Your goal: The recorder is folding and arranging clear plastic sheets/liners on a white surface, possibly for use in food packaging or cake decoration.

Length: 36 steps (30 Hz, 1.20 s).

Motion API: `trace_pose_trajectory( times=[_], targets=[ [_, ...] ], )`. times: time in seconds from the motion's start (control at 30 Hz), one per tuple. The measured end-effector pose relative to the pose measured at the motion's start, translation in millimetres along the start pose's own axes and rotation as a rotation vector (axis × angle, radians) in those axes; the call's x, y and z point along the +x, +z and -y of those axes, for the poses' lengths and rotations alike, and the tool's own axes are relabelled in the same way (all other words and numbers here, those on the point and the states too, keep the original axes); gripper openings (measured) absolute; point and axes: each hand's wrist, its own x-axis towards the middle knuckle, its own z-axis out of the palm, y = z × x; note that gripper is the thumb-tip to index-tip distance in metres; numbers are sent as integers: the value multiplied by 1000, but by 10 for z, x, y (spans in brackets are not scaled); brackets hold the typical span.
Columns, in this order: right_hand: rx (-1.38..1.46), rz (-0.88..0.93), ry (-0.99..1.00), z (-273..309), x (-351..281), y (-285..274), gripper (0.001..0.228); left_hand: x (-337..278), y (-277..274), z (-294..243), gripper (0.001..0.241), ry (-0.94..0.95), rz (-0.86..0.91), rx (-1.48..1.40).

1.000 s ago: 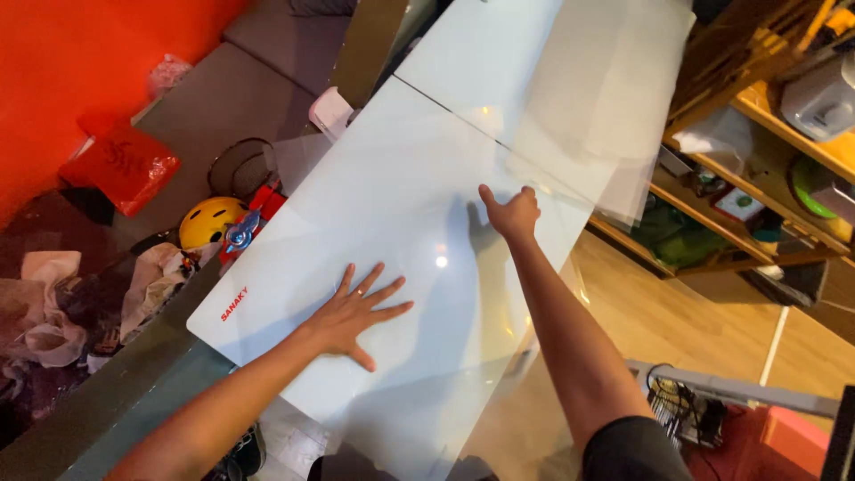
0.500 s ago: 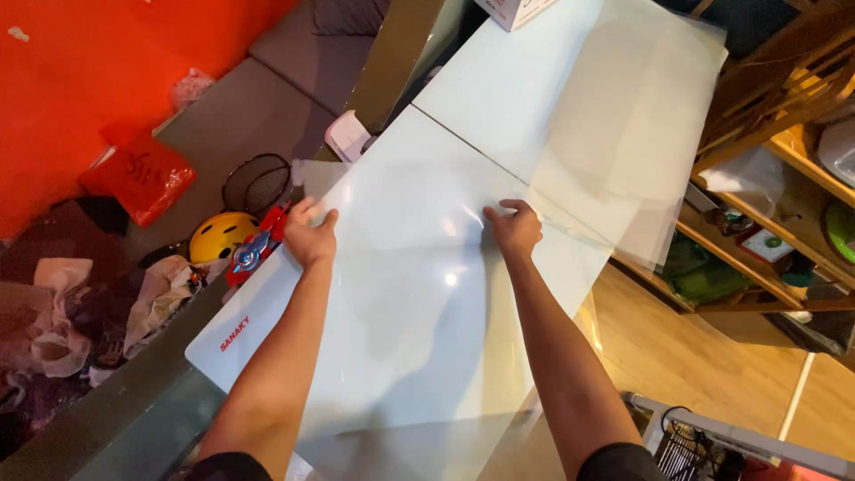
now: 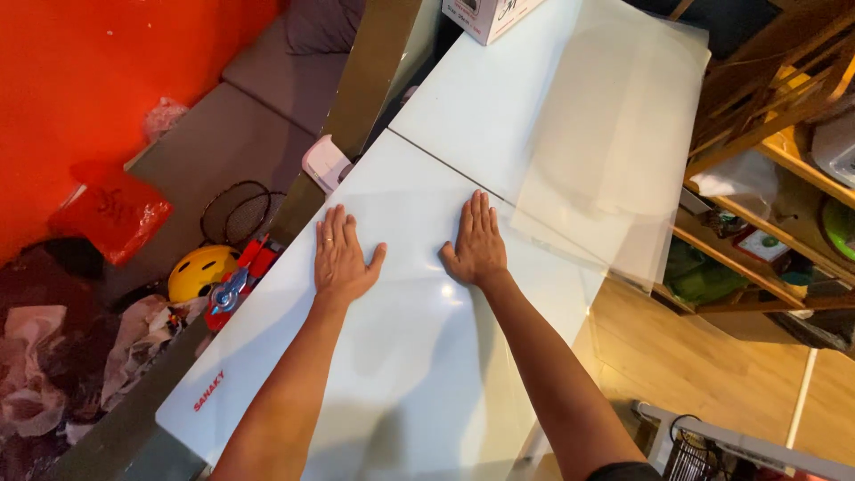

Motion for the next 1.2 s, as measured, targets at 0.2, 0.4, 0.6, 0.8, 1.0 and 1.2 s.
trace_pose_trajectory(
  times=[0.2, 0.4, 0.6, 0.8, 1.0, 1.2],
  targets=[
    [68, 148, 120, 240, 142, -422, 100, 146, -72, -35, 104, -44, 2, -9],
    [272, -32, 70, -135, 168, -42, 95, 239, 50, 192, 101, -22, -135, -226],
    [492, -408, 237, -141, -123, -220, 31, 40, -135, 623, 36, -194, -274, -267],
    [735, -485, 393, -463, -68, -16, 26, 202, 435, 1208, 34, -297, -387, -352],
    [603, -373, 310, -259, -612, -738, 57, -632, -290, 353, 95, -196, -413, -361],
    [-174, -228, 778, -984, -2103, -301, 103, -2494, -406, -397, 121, 36, 304, -251]
  ],
)
